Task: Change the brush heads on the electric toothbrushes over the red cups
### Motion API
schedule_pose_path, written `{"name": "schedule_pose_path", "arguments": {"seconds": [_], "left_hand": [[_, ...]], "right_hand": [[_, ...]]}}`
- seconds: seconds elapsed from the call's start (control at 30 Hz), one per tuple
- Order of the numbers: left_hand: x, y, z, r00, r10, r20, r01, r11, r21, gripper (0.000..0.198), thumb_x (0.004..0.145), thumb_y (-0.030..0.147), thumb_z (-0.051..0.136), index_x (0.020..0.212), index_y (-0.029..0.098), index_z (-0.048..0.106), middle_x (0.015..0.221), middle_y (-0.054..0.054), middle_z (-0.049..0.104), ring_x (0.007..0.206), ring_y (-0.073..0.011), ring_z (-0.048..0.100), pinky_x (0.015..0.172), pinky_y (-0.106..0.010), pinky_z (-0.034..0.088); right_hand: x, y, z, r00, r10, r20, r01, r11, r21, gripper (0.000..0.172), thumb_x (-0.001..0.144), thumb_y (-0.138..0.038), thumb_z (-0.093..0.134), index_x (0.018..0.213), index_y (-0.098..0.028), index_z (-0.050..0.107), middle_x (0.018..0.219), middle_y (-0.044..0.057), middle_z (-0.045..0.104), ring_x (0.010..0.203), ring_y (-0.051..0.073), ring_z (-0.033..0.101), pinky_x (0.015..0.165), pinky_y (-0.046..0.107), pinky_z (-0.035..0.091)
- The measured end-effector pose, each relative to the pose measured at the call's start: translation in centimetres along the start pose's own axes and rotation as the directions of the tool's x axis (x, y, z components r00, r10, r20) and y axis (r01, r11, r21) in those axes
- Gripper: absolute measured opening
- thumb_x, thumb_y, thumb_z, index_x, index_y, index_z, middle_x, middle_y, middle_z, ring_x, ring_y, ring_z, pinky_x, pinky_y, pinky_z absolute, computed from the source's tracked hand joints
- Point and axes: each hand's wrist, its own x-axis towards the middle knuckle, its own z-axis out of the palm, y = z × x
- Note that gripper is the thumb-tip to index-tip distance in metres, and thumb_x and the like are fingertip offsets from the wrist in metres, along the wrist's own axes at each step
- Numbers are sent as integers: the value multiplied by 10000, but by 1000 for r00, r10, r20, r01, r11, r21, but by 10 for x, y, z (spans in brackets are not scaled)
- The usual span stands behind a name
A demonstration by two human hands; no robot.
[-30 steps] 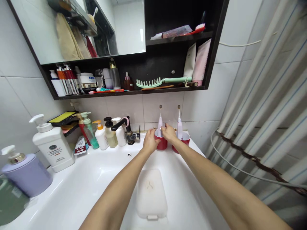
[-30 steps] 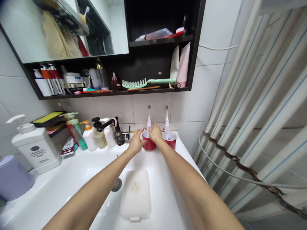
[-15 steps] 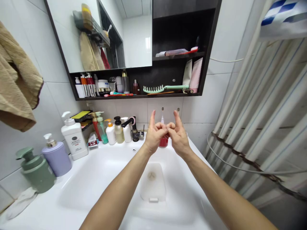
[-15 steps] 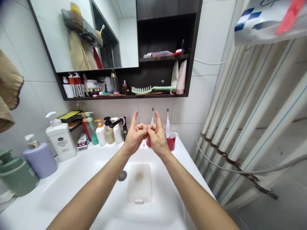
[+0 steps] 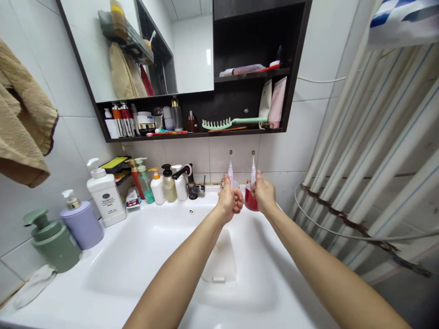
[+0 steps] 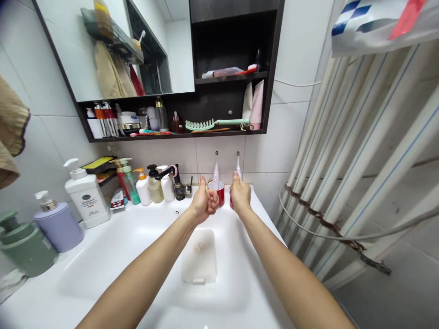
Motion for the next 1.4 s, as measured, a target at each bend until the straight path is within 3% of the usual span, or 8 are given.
{"name": "schedule_pose_path", "arguments": {"seconds": [0.1, 0.17, 0.37, 0.57, 0.77, 0.9, 1.13, 1.4], "left_hand": [[6, -25, -12, 992, -89, -94, 95, 994, 62, 565, 565, 661, 112, 385, 159, 302, 267, 43, 286, 237, -27, 213, 317, -169, 77], [8, -40, -22, 980, -125, -157, 143, 984, 108, 563, 558, 661, 141, 399, 154, 327, 275, 43, 308, 241, -28, 230, 320, -170, 100], [3, -62, -42, 979, -34, -200, 93, 951, 295, 452, 590, 565, 305, 530, 134, 429, 404, 38, 402, 318, -38, 340, 352, -175, 213], [-8, -64, -51, 962, 130, -241, -21, 912, 411, 224, 609, 357, 444, 635, 138, 481, 597, -2, 497, 507, -68, 457, 462, -189, 327], [-22, -72, -50, 932, 304, -199, -145, 812, 565, 282, 570, 248, 517, 834, 150, 516, 892, -57, 534, 818, -135, 464, 737, -246, 331], [-25, -77, -63, 923, 326, -203, -83, 686, 722, 322, 574, 242, 508, 882, 149, 505, 927, -62, 533, 846, -153, 466, 752, -259, 331], [-25, -90, -96, 903, 298, -309, -2, 723, 691, 208, 588, 144, 461, 784, 132, 529, 759, -60, 579, 690, -130, 515, 644, -241, 379], [-16, -103, -104, 882, 355, -310, -115, 800, 589, 220, 580, 145, 471, 799, 141, 493, 748, -43, 563, 676, -111, 508, 621, -216, 387]], "right_hand": [[21, 31, -16, 987, -4, -163, -32, 975, -219, 275, 554, -449, 456, 487, -186, 410, 618, 45, 483, 711, 190, 463, 575, 278, 342], [30, 49, -23, 984, -12, -177, -50, 940, -337, 208, 462, -346, 560, 541, -174, 473, 766, 67, 478, 827, 217, 424, 654, 301, 327], [26, 70, -36, 999, -12, -41, -13, 826, -563, 91, 496, -256, 540, 514, -172, 510, 675, 32, 463, 749, 200, 453, 664, 321, 331], [-27, 55, -45, 991, -32, 129, 110, 744, -659, 107, 533, -280, 536, 555, -176, 530, 768, 62, 461, 880, 241, 412, 723, 331, 313], [-89, 51, -17, 943, -9, 333, 226, 750, -622, 98, 558, -274, 526, 591, -185, 548, 852, 69, 466, 950, 222, 394, 755, 296, 322], [-114, 56, 6, 913, 4, 408, 258, 769, -585, 96, 578, -267, 512, 576, -174, 539, 873, 89, 462, 943, 230, 403, 746, 305, 334], [-132, 60, 28, 877, 15, 481, 280, 798, -535, 36, 586, -210, 498, 556, -196, 513, 858, 70, 469, 804, 203, 471, 688, 308, 367], [-137, 61, 35, 866, 58, 497, 253, 807, -534, 73, 607, -218, 461, 600, -184, 525, 1012, 77, 416, 867, 195, 457, 702, 293, 367]]}}
